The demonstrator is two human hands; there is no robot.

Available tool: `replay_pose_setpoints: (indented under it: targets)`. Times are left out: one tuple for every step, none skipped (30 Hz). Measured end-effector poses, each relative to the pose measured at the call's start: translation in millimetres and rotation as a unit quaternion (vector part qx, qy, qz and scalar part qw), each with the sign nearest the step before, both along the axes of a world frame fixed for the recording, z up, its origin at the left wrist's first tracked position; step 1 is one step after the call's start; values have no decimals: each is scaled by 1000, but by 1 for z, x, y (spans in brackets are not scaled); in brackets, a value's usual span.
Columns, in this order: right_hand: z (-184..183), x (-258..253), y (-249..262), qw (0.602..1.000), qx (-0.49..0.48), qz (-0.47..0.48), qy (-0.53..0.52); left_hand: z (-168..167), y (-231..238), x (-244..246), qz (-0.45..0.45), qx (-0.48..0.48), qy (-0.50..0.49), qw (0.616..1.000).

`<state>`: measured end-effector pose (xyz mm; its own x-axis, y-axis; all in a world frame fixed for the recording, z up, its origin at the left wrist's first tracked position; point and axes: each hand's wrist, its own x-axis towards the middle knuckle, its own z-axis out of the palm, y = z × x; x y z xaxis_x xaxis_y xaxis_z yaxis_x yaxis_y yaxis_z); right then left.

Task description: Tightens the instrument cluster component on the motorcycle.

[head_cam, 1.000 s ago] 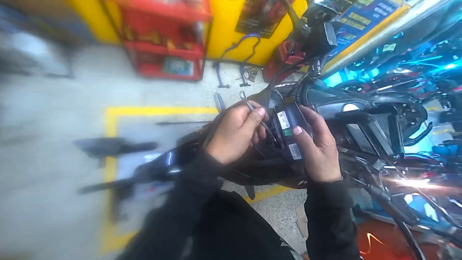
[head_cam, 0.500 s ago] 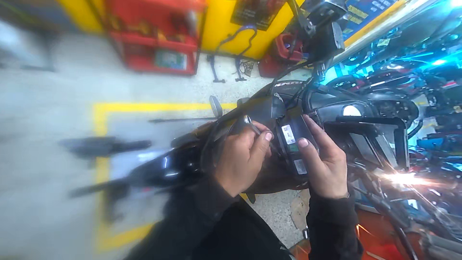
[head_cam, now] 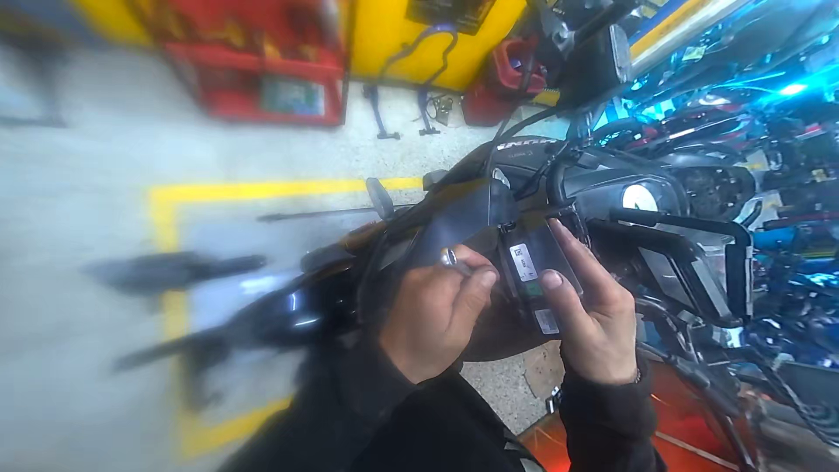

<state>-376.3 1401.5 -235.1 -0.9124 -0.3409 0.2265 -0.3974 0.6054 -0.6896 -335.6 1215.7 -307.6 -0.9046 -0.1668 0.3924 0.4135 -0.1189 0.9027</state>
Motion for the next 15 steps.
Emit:
replay_pose_setpoints:
  targets:
    - [0,0,0,1000,6,-1,5,1,0,-2,-6,13,-3,1000]
    - [0,1,-1,1000,17,0,7,3,1,-3,-4,20,-8,1000]
    - [0,0,-2,999,32,2,9,5,1,-6,4,22,-14,1000]
    - [0,-1,-2,999,43,4,10,7,2,-9,9,24,-23,999]
    - [0,-1,-2,999,48,10,11,9,2,-12,9,28,-38,999]
    - [-1,-2,0,999,46,18,16,9,2,-16,5,34,-64,997]
    - [-2,-2,2,999,42,24,21,9,1,-20,-3,42,-92,995]
    - [-4,-3,3,999,33,28,23,11,0,-23,-7,43,-110,993]
    - [-5,-4,4,999,23,32,26,13,0,-24,-8,36,-121,992]
    - [-5,-4,5,999,20,36,30,16,-2,-25,-8,21,-127,992]
    - [-5,-4,5,999,20,38,33,18,-3,-24,-10,11,-134,991]
    - [-5,-4,6,998,20,40,34,20,-4,-24,-15,9,-144,989]
    - [-5,-4,6,998,22,42,34,22,-6,-24,-19,11,-155,988]
    - [-5,-4,6,998,23,44,34,24,-7,-24,-20,14,-165,986]
    - [-5,-4,5,998,22,46,33,26,-7,-24,-18,19,-173,985]
